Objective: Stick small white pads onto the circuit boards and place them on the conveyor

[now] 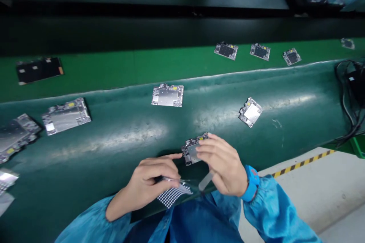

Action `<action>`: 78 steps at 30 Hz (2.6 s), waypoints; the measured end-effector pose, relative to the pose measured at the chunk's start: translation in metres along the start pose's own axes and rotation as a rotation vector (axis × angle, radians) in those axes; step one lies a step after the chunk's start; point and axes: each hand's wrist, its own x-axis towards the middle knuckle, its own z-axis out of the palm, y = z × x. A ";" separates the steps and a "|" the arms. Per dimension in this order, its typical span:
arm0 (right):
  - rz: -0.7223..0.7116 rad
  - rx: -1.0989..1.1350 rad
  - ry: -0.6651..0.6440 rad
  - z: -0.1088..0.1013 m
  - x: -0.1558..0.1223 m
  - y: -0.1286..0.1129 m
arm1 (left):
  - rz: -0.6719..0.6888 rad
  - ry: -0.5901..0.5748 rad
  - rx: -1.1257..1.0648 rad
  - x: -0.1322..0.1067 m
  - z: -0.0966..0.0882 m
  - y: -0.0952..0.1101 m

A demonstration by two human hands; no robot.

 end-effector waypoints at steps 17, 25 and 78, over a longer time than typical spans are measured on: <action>-0.191 -0.572 -0.256 0.014 0.164 0.087 | -0.018 0.204 0.110 -0.006 -0.031 -0.008; 0.179 -0.817 0.085 -0.073 0.021 0.094 | 0.006 0.214 0.203 -0.003 -0.040 -0.015; 0.428 0.572 -0.108 0.046 0.141 -0.006 | -0.213 0.527 0.085 0.007 -0.047 -0.022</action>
